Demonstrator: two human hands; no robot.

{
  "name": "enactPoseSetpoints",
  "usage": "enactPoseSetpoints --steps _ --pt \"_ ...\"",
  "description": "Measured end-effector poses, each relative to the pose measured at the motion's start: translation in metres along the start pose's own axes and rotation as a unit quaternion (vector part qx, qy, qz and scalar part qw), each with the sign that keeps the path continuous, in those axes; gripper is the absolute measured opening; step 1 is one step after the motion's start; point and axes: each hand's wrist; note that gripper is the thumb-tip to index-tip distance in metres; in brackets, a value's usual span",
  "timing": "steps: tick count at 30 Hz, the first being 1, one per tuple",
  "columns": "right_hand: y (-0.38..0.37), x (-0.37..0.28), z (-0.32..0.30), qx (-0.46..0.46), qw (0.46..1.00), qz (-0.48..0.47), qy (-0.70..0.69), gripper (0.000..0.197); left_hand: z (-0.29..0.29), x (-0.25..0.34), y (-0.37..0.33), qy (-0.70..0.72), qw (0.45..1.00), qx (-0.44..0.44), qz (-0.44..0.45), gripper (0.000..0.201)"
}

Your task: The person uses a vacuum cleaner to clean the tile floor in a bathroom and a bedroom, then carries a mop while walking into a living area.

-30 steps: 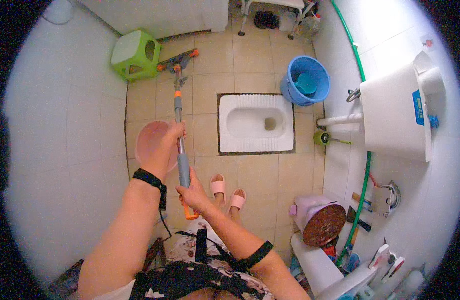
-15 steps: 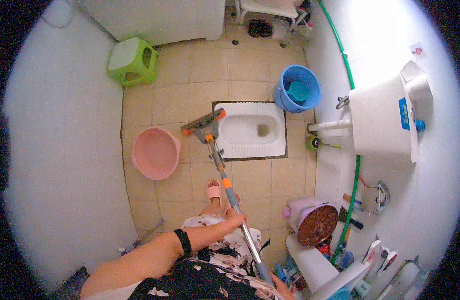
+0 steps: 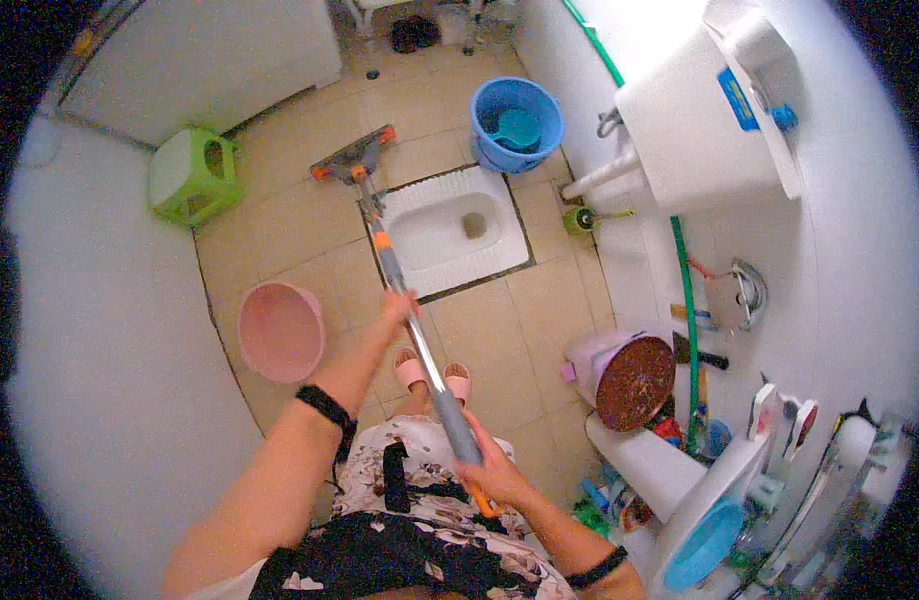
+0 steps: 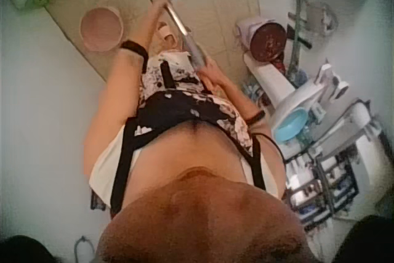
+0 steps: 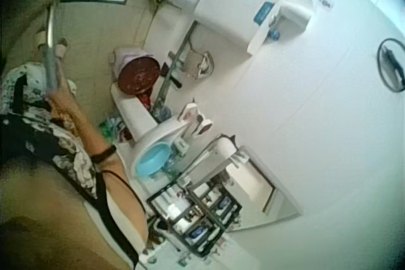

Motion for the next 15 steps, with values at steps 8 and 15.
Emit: enactPoseSetpoints --steps 8,15 --pt "0.049 -0.039 0.010 -0.008 0.943 0.075 -0.324 0.080 0.020 0.008 0.035 0.021 0.994 -0.066 -0.082 0.017" --pt "0.153 -0.092 0.002 -0.012 0.942 0.075 -0.328 0.079 0.072 0.019 0.132 0.158 0.971 -0.133 -0.118 0.012"
Point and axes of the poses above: each hand's wrist, its own y-axis away from the middle knuckle, its own z-axis out of the palm, x = y × z, and after that the axes turned 14 degrees about -y, right-handed
